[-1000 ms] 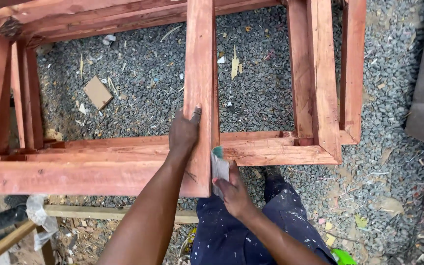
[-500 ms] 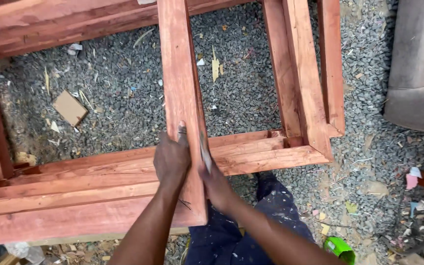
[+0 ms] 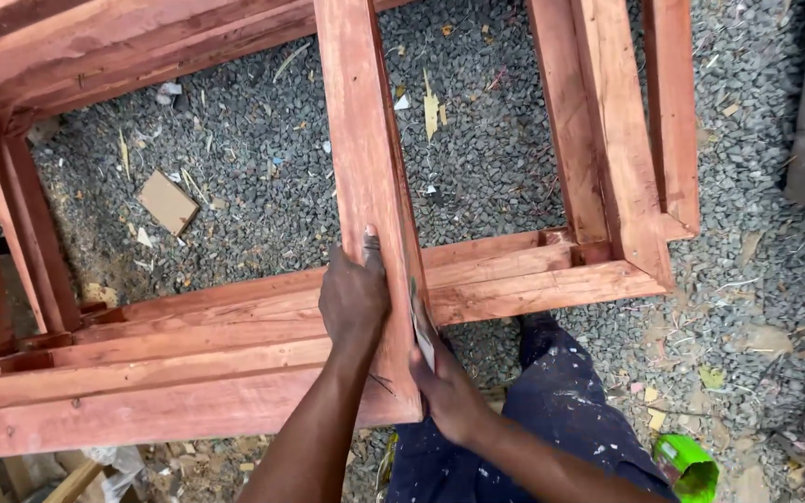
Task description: Sanding the joints and edges of a wooden furniture frame with sandpaper to smooth the surface.
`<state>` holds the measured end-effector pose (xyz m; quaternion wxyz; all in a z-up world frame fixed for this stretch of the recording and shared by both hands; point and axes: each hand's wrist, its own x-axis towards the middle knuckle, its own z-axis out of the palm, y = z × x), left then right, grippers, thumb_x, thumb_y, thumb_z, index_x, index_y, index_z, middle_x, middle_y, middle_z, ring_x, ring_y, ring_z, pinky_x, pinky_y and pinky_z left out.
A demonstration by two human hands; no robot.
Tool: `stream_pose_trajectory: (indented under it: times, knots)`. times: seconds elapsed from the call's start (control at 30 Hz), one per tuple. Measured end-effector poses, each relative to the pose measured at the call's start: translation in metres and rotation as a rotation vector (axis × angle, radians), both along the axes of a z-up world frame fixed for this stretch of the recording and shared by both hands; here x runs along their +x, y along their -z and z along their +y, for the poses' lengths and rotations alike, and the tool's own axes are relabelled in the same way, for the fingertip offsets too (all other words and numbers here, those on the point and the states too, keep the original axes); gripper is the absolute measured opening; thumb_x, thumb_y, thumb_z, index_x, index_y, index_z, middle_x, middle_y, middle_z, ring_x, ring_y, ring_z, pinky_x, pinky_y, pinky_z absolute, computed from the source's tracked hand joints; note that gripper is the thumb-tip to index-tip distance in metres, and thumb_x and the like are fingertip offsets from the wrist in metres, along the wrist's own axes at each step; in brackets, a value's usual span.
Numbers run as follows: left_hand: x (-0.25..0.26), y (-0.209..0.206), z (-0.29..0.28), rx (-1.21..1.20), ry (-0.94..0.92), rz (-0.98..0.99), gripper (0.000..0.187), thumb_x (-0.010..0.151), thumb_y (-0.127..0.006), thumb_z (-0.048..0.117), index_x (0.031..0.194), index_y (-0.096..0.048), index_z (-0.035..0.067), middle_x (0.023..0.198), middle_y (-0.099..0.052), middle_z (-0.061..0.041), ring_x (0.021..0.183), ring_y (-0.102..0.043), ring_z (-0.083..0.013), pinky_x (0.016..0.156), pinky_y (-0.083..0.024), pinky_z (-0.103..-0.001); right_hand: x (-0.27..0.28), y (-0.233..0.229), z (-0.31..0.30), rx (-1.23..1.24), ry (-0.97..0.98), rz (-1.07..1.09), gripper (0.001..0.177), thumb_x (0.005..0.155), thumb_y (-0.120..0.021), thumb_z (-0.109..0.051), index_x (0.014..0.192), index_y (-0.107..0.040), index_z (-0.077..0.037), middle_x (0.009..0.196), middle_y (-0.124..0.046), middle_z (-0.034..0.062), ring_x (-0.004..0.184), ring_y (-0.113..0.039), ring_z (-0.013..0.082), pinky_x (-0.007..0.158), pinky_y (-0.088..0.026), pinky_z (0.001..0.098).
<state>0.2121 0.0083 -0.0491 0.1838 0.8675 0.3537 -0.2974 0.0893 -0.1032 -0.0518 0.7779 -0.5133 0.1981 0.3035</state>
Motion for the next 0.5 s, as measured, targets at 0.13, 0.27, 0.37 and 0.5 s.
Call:
stream_pose_trajectory:
  times: [0.13, 0.27, 0.37, 0.5]
  knots:
    - [0.0, 0.002, -0.003, 0.007, -0.001, 0.013, 0.071, 0.099, -0.032, 0.068, 0.127, -0.052, 0.006, 0.123, -0.066, -0.03, 0.123, -0.061, -0.0482, 0.109, -0.044, -0.059, 0.056, 0.044, 0.021, -0.05, -0.009, 0.003, 0.065, 0.104, -0.043, -0.026, 0.164, -0.019, -0.022, 0.167, -0.026, 0.0097, 0.152, -0.025, 0.0311, 0.122, -0.024, 0.05]
    - [-0.004, 0.005, -0.003, 0.071, 0.025, -0.004, 0.063, 0.099, -0.035, 0.064, 0.125, -0.054, 0.01, 0.116, -0.069, -0.024, 0.118, -0.064, -0.0454, 0.104, -0.048, -0.059, 0.154, 0.038, 0.022, -0.28, 0.017, -0.21, 0.074, 0.1, -0.026, -0.054, 0.163, -0.006, -0.02, 0.169, -0.016, 0.0223, 0.147, -0.027, 0.0529, 0.12, -0.025, 0.0617]
    - [-0.002, 0.001, -0.002, 0.051, 0.024, 0.002, 0.07, 0.099, -0.033, 0.068, 0.126, -0.054, 0.008, 0.12, -0.067, -0.026, 0.121, -0.062, -0.0451, 0.106, -0.046, -0.057, 0.074, 0.051, 0.026, -0.278, -0.055, -0.128, 0.073, 0.1, -0.025, -0.054, 0.163, -0.008, -0.02, 0.169, -0.016, 0.0207, 0.146, -0.028, 0.05, 0.119, -0.026, 0.0594]
    - [-0.005, 0.013, 0.002, 0.083, 0.051, -0.051, 0.082, 0.095, -0.026, 0.076, 0.116, -0.054, 0.002, 0.113, -0.067, -0.028, 0.103, -0.063, -0.0499, 0.087, -0.046, -0.06, -0.065, 0.051, 0.037, 0.07, -0.002, -0.011, 0.078, 0.1, -0.038, -0.049, 0.163, 0.002, -0.027, 0.167, -0.003, -0.0087, 0.142, -0.01, 0.0016, 0.11, -0.018, 0.0178]
